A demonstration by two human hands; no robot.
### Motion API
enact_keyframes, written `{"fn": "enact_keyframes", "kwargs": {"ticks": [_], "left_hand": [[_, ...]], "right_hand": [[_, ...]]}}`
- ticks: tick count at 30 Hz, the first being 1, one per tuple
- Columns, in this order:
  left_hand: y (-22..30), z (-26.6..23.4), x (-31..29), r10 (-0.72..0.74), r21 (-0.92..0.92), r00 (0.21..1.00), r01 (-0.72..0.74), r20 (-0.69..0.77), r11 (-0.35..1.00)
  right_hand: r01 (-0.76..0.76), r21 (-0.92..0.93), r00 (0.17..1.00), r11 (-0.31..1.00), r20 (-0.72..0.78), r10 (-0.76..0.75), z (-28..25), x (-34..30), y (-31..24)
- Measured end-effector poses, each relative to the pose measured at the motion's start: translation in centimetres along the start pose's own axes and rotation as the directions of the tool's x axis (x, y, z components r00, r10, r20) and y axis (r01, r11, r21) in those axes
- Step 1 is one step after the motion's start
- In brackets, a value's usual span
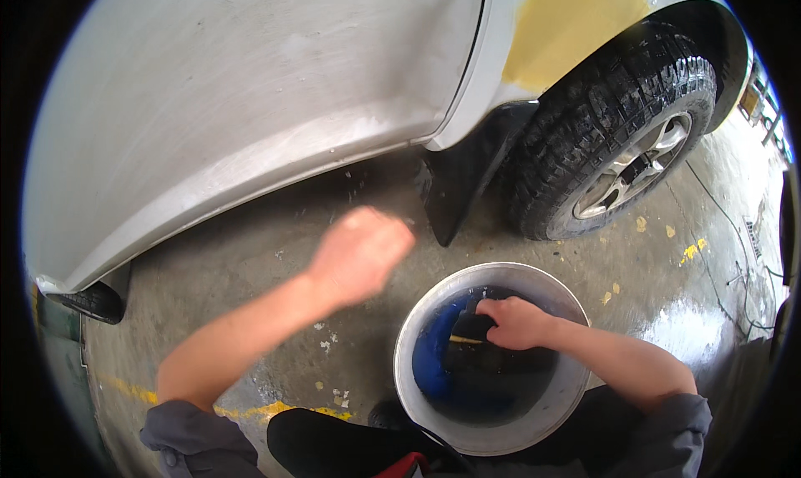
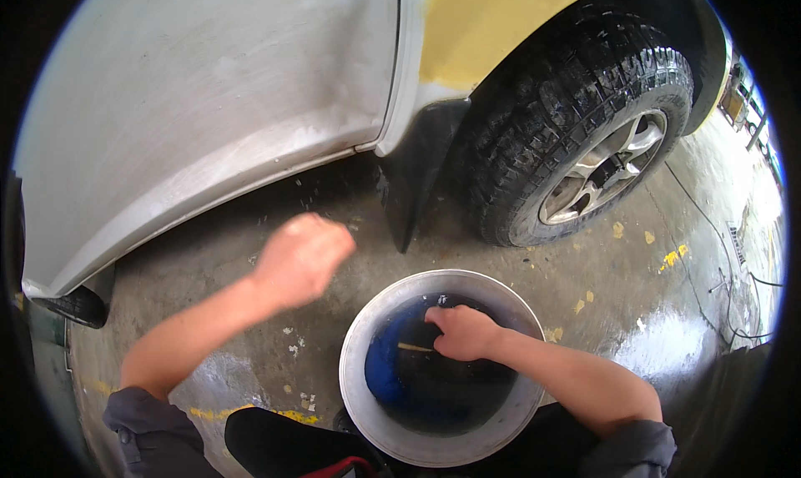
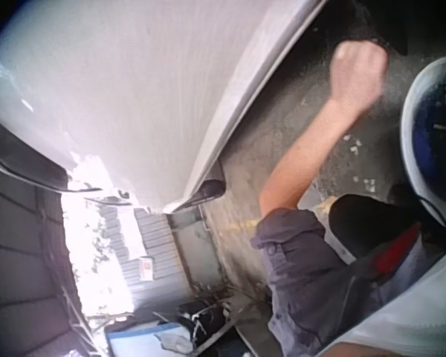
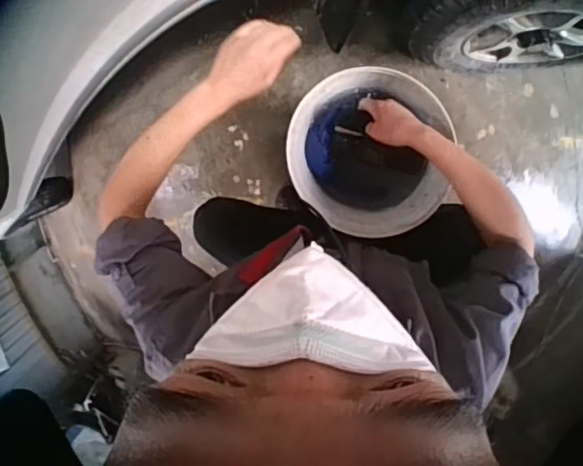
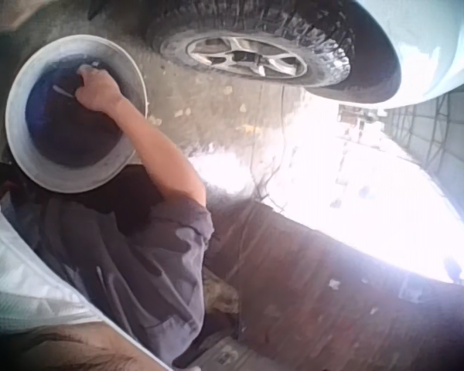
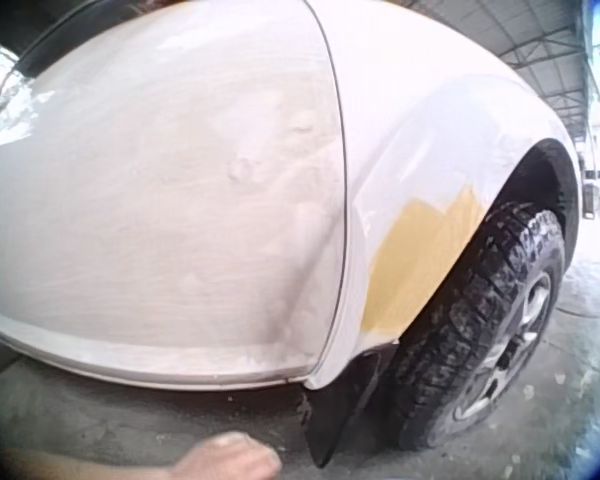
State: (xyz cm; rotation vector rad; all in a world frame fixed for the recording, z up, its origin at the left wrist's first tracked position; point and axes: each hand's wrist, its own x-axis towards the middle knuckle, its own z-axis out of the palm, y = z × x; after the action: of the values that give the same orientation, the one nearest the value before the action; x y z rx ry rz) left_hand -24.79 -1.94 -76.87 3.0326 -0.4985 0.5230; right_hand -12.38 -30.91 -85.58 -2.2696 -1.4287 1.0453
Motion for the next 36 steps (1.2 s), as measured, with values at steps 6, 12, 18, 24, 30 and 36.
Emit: {"fn": "enact_keyframes", "kwargs": {"ticks": [6,12,18,24,30,36], "left_hand": [[13.2,9.6,-2.0,0.312,-0.418,0.512,0.102,0.800,0.903],[15.6,15.3,2.4,0.279,-0.305,0.275,0.057,0.920,0.951],[8.8,7.4,2.6,0.109,-0.595,0.632,0.639,0.767,0.488],[13.1,8.0,3.0,-0.333,-0.766,0.758,0.323,0.562,-0.556],[13.0,7.4,3.4,-0.451,-0.777,0.674,0.307,0.585,-0.550],[11.5,6.5,2.6,-0.220,-0.672,0.725,0.418,0.652,-0.612]], "right_hand": [[-0.047,-0.387,0.929,0.921,0.321,0.183,5.1,5.4,-1.0],[-0.103,-0.509,0.964,0.855,0.159,0.211,4.8,5.2,0.5],[-0.190,-0.240,0.960,0.952,-0.247,0.129,-5.9,-1.9,-4.4],[0.167,0.380,0.873,0.910,-0.486,0.043,-6.0,-2.6,-1.2],[0.299,-0.020,0.782,0.954,-0.568,-0.257,-5.0,-3.1,-2.1],[0.100,0.129,0.843,0.987,-0.538,-0.015,-6.1,-3.0,-1.1]]}}
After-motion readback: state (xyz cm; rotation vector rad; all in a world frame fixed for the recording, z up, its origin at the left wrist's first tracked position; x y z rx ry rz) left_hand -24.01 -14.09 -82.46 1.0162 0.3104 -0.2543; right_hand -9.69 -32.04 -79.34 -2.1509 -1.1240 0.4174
